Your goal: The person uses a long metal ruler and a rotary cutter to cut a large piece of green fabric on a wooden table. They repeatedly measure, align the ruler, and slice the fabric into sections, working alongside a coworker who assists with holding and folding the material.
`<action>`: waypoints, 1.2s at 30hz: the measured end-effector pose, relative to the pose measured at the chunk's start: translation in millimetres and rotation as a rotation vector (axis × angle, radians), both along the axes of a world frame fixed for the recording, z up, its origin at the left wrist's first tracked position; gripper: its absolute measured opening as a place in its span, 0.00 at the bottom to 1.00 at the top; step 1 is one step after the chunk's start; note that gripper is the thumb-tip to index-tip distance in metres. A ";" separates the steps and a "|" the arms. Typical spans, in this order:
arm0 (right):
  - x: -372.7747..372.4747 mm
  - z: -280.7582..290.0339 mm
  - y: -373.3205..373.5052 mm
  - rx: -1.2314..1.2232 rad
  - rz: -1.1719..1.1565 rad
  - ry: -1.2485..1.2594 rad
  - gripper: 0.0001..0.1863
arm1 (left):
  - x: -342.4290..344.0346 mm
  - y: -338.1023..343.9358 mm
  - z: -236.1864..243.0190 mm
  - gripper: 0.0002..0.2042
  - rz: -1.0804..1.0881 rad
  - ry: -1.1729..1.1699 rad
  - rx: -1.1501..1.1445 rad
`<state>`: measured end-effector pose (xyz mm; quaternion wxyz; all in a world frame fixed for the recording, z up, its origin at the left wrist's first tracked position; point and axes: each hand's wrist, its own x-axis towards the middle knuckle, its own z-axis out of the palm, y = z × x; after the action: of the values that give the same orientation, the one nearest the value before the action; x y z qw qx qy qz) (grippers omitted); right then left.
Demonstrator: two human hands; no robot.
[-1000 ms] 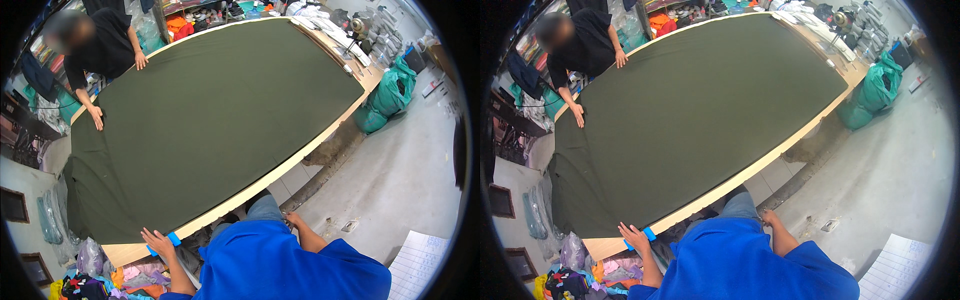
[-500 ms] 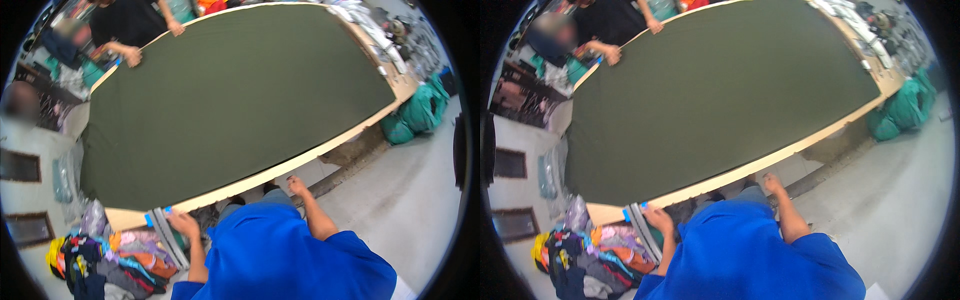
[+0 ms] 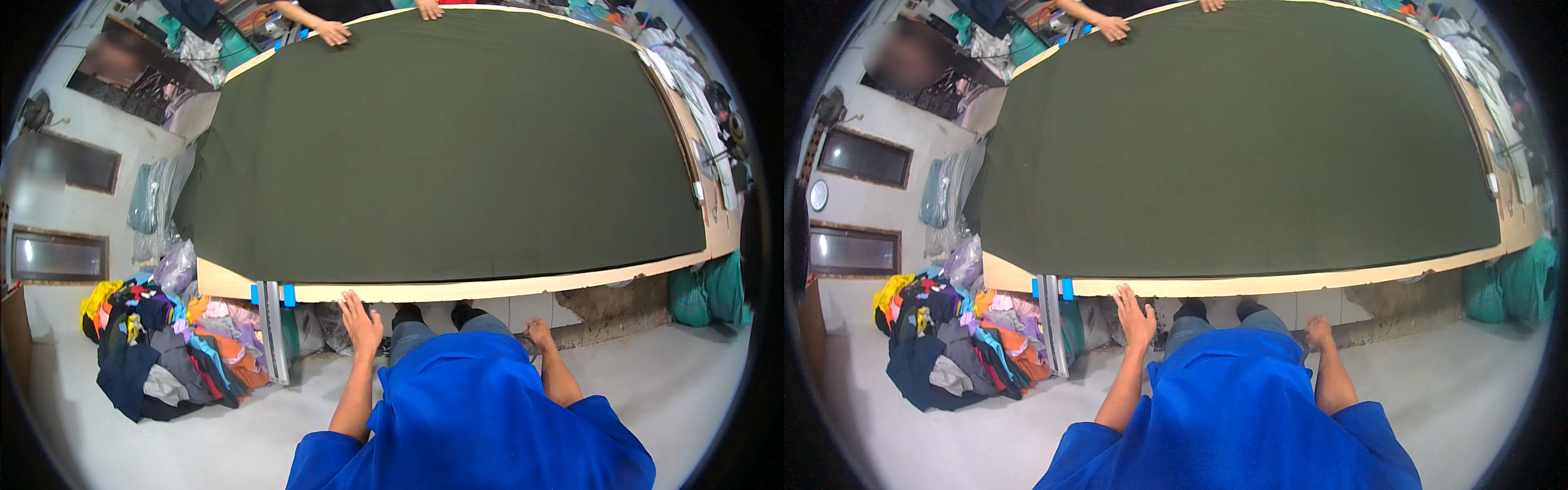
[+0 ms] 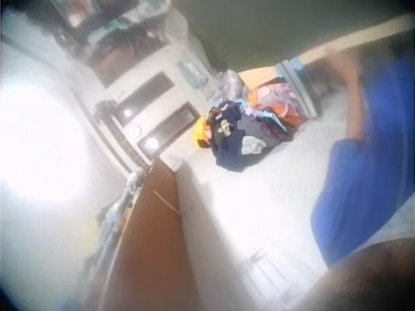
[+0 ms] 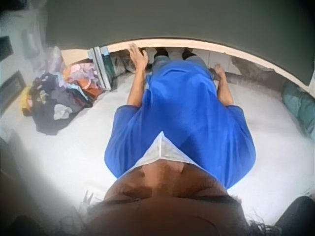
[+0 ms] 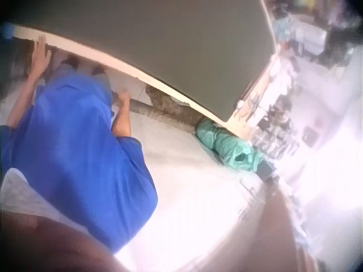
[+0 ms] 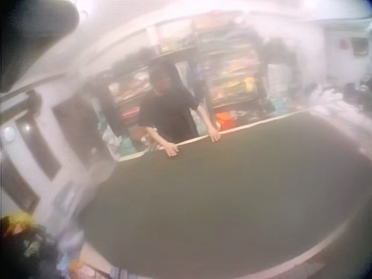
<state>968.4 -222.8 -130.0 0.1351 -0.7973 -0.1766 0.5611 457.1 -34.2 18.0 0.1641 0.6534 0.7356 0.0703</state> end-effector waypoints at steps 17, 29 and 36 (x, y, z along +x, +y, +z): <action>15.7 101.4 83.0 0.221 -0.440 0.475 0.72 | 49.6 7.4 6.6 0.65 -0.261 0.115 -0.612; 17.9 109.6 90.3 0.108 -0.223 0.193 0.72 | 19.7 10.1 0.7 0.59 -0.310 -0.058 -0.613; 3.8 182.2 138.1 -0.216 0.495 -0.150 0.41 | -147.0 99.4 89.1 0.13 0.403 -0.590 0.256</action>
<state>972.3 -84.7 52.2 -0.1052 -0.7790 -0.3146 0.5321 310.1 65.2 107.0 0.2687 0.4624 0.7557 0.3780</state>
